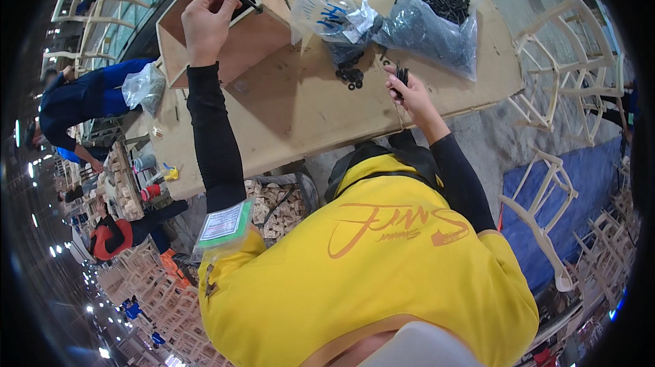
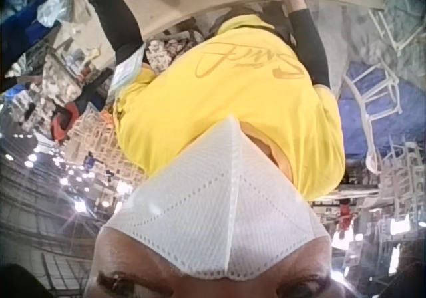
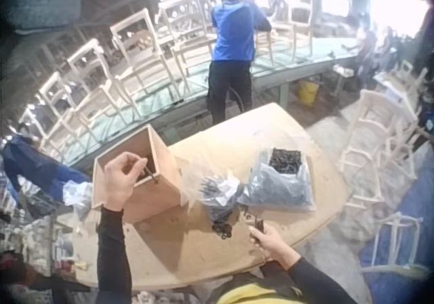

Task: The person stands at a workbench in a furniture factory and repeatedly picks small black plastic caps and metal screws from plastic bags. They place the caps into a wooden bin and keep the screws in hand or on the table, continuing the sorting cycle throughout the clip.

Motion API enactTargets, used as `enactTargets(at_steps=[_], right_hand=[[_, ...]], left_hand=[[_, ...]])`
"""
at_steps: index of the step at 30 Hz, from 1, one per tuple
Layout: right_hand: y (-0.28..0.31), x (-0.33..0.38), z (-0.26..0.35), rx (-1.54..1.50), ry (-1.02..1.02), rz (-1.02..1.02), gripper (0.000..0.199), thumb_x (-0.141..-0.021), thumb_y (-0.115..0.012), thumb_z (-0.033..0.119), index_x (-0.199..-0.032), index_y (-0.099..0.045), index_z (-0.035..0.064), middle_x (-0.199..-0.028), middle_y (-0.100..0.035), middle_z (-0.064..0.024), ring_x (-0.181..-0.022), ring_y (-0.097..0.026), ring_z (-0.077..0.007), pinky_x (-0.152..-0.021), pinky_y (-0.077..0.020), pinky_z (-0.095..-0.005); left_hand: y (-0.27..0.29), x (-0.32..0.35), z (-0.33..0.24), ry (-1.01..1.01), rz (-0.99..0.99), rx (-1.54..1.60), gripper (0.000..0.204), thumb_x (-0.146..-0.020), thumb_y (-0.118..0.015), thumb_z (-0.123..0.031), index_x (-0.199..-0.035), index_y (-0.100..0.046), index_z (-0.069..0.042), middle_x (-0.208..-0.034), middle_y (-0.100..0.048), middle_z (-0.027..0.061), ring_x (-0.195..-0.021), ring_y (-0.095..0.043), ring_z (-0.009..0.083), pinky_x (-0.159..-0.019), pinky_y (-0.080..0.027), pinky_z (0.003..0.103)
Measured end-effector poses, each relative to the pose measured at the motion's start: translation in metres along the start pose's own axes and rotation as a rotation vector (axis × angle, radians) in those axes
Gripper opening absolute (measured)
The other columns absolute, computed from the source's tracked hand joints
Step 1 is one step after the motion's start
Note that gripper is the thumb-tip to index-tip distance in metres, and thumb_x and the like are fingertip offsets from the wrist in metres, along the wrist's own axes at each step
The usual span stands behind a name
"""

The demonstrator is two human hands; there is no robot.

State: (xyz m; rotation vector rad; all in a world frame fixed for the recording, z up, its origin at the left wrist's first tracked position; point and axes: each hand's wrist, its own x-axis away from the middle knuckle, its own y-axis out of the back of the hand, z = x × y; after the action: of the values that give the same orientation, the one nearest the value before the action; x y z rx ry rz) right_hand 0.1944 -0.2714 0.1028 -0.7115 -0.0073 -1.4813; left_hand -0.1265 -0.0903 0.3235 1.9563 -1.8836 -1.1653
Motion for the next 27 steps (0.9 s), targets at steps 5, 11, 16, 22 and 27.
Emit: enactTargets(at_steps=[5, 11, 16, 22, 27], right_hand=[[-0.003, -0.002, 0.001, 0.105, 0.047, -0.051, 0.016, -0.096, -0.056, 0.019, -0.102, -0.055, 0.0042, -0.088, -0.065, -0.0024, -0.064, -0.052, -0.0044, -0.052, -0.0401, -0.019], [-0.007, 0.005, 0.012, 0.157, 0.057, -0.104, 0.016, -0.095, -0.058, 0.019, -0.097, -0.056, 0.0035, -0.082, -0.065, -0.0019, -0.062, -0.051, -0.0039, -0.051, -0.0397, -0.0191], [0.004, -0.003, 0.002, 0.206, 0.029, -0.05, 0.018, -0.094, -0.061, 0.022, -0.094, -0.06, 0.0047, -0.076, -0.062, 0.0018, -0.059, -0.048, -0.0031, -0.051, -0.038, -0.0191], [0.005, -0.003, -0.004, 0.303, 0.057, -0.115, 0.02, -0.092, -0.065, 0.028, -0.095, -0.062, 0.0088, -0.075, -0.06, 0.004, -0.06, -0.05, -0.0039, -0.053, -0.0398, -0.0202], [0.006, -0.002, -0.011, 0.268, 0.041, -0.131, 0.022, -0.09, -0.066, 0.031, -0.093, -0.064, 0.0092, -0.076, -0.062, 0.0038, -0.061, -0.052, -0.005, -0.052, -0.0428, -0.0226]], left_hand=[[0.02, -0.021, 0.027, -0.043, -0.392, -0.112, 0.024, -0.083, -0.075, -0.026, -0.09, -0.07, -0.003, -0.073, -0.07, 0.0042, -0.065, -0.065, 0.0093, -0.061, -0.05, 0.024], [-0.043, 0.028, 0.036, -0.088, -0.277, -0.101, 0.02, -0.084, -0.071, -0.02, -0.094, -0.069, -0.003, -0.08, -0.067, 0.0075, -0.067, -0.063, 0.0165, -0.063, -0.051, 0.03], [-0.16, 0.145, 0.052, -0.06, 0.496, 0.031, 0.016, -0.081, -0.068, -0.013, -0.096, -0.07, -0.008, -0.09, -0.064, 0.0109, -0.084, -0.064, 0.026, -0.075, -0.051, 0.035], [-0.225, 0.198, 0.083, -0.167, 0.39, -0.106, 0.027, -0.084, -0.062, -0.012, -0.11, -0.061, -0.009, -0.113, -0.055, 0.0124, -0.098, -0.057, 0.0348, -0.084, -0.048, 0.042], [-0.218, 0.198, 0.067, 0.003, 0.246, 0.125, 0.016, -0.085, -0.062, -0.009, -0.099, -0.065, -0.001, -0.097, -0.061, 0.0137, -0.09, -0.06, 0.0281, -0.079, -0.049, 0.036]])
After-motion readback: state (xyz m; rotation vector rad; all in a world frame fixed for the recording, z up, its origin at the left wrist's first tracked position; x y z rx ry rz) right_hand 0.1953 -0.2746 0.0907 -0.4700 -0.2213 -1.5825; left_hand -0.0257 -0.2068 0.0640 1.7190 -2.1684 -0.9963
